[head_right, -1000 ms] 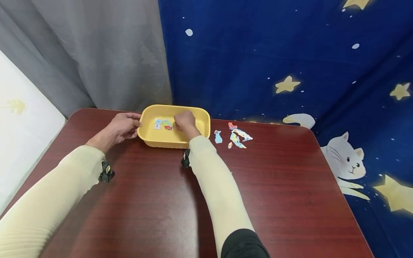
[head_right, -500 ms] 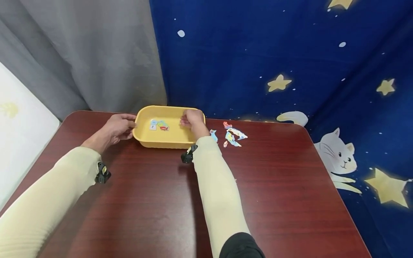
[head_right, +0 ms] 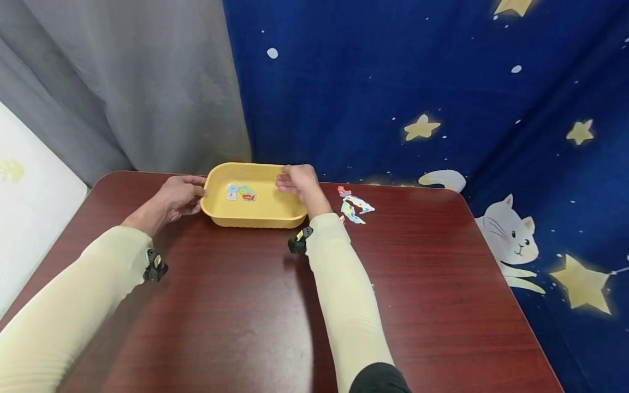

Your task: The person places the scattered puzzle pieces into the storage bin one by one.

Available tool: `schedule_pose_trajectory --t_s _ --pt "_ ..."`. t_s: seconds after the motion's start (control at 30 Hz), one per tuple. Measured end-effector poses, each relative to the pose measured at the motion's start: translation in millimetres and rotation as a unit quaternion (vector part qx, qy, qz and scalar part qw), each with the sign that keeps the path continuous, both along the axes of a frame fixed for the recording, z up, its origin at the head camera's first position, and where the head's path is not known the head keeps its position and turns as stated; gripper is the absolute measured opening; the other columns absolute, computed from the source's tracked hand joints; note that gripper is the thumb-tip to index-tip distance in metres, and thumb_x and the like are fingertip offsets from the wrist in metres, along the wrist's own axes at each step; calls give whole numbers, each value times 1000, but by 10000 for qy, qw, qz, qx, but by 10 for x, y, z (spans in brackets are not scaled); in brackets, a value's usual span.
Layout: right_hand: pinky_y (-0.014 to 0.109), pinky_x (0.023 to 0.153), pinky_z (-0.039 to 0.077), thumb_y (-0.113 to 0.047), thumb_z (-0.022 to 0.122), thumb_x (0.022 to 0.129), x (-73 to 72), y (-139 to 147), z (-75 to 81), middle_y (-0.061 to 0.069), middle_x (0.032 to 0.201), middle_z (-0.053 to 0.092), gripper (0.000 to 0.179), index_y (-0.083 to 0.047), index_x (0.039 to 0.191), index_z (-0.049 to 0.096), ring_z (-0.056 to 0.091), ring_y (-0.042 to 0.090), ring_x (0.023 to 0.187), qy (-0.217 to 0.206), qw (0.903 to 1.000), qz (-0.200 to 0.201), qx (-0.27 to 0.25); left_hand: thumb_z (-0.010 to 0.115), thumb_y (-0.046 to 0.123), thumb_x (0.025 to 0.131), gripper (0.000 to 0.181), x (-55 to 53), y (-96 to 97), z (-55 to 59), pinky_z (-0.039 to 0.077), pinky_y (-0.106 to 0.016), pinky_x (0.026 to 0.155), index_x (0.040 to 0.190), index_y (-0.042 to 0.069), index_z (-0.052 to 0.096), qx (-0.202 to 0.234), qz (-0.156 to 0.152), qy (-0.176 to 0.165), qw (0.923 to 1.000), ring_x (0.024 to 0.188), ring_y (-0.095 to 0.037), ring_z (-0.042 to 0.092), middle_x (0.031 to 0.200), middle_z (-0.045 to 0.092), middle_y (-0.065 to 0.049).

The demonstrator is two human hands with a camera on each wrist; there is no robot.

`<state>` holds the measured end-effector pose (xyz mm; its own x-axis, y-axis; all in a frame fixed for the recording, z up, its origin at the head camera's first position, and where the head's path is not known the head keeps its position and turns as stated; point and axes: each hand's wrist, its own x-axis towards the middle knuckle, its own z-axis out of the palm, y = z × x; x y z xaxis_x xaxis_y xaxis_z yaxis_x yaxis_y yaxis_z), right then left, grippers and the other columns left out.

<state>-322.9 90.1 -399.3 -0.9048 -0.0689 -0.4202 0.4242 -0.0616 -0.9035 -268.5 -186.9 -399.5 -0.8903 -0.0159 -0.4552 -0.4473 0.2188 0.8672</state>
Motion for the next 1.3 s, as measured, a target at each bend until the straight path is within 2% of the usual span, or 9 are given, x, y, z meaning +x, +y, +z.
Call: schedule_pose_trajectory --t_s 0.27,0.47,0.63,0.8,1.0,1.1,1.3 --pt "32 76 59 -9 57 96 76 199 56 29 119 62 35 9 126 57 72 26 86 444 9990 45 98 48 6 98 47 7 -8 -12 49 -20 50 144 4 41 7 20 71 10000 56 -9 50 86 53 -8" --pt "28 71 59 -13 57 97 171 464 49 21 105 68 33 5 125 61 71 19 76 625 9966 -201 503 48 7 98 47 -8 23 -14 49 -20 50 144 5 42 -57 4 100 9999 56 -9 50 89 52 -9" --pt "27 70 59 -10 56 96 213 589 41 20 98 68 34 7 125 59 71 18 74 722 9964 -174 403 48 6 98 46 -7 20 -10 48 -20 49 143 4 42 -74 31 114 9999 55 -9 49 87 52 -8" --pt "32 77 58 -9 54 98 256 675 22 25 105 65 37 10 129 54 71 19 76 777 9954 -12 567 47 4 96 46 1 5 -13 48 -20 48 142 2 42 -87 39 141 9999 53 -8 49 79 52 -6" --pt "42 90 53 -9 50 99 345 818 -13 33 118 60 37 11 130 53 71 26 86 798 9924 103 929 47 5 97 45 -8 -10 -30 49 -19 48 141 2 43 -121 34 87 9999 52 -7 49 80 53 -7" --pt "42 89 53 -9 51 99 376 895 -25 36 120 58 37 12 129 53 71 28 86 857 9909 128 1035 47 6 97 44 -12 -14 -30 49 -20 49 141 3 44 -148 37 88 9998 52 -8 49 81 52 -7" --pt "34 79 58 -11 51 99 380 1059 -88 36 120 58 36 12 127 54 70 23 80 907 9879 151 1246 48 6 97 44 -24 -2 -19 49 -19 49 141 3 44 -154 2 113 9998 51 -8 49 80 53 -6"
